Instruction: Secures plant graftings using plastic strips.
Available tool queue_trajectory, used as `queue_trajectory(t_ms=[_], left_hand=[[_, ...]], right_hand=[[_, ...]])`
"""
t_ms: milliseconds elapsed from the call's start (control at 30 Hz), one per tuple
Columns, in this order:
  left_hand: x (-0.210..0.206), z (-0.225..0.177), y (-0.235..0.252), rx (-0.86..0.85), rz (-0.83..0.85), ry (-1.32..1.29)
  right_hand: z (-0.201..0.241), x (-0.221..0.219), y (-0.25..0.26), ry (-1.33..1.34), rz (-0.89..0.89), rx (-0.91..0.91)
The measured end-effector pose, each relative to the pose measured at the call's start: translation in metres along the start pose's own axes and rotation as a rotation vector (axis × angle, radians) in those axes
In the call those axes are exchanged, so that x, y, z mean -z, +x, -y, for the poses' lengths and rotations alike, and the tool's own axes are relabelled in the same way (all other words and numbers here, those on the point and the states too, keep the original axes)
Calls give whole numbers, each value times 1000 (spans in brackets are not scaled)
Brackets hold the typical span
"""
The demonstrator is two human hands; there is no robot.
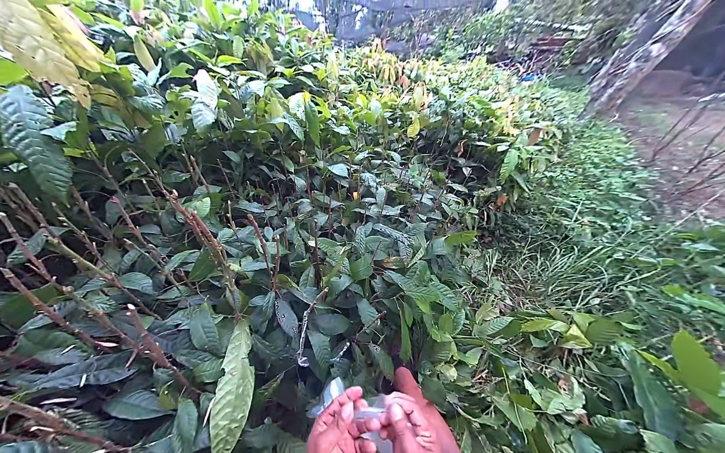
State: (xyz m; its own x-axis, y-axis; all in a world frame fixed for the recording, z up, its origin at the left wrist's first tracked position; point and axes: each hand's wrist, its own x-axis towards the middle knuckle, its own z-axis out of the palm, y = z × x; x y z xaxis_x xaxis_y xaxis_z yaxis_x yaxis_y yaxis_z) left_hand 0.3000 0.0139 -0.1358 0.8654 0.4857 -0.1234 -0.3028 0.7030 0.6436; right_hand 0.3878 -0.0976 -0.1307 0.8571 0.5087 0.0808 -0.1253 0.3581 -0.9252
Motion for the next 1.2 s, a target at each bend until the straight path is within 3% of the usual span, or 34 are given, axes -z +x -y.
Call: queue_trajectory(t_ms=[100,200,267,433,600,800,1000,1100,1200], left_hand=[[-9,-17,23,85,-344,18],[9,-19,57,125,-322,401],[23,-17,87,54,-332,665],[40,-41,155,-244,-650,1189],[56,-61,179,-321,-641,1452],[82,-70,185,-459,-455,1466],[94,-75,190,-351,-317,1383],[100,-78,193,-259,-248,1165],[98,-82,194,-127,-228,819]], right_hand=[[27,23,19,276,-133,-114],[50,47,42,328,-261,-207],[56,49,53,245,-284,-241],[56,20,77,91,-134,-290],[21,-23,132,-18,124,-294],[-28,-73,210,-551,345,-348],[-56,-94,239,-984,492,-243],[-57,-96,244,-1066,568,-213],[-63,-88,252,-968,648,-155]])
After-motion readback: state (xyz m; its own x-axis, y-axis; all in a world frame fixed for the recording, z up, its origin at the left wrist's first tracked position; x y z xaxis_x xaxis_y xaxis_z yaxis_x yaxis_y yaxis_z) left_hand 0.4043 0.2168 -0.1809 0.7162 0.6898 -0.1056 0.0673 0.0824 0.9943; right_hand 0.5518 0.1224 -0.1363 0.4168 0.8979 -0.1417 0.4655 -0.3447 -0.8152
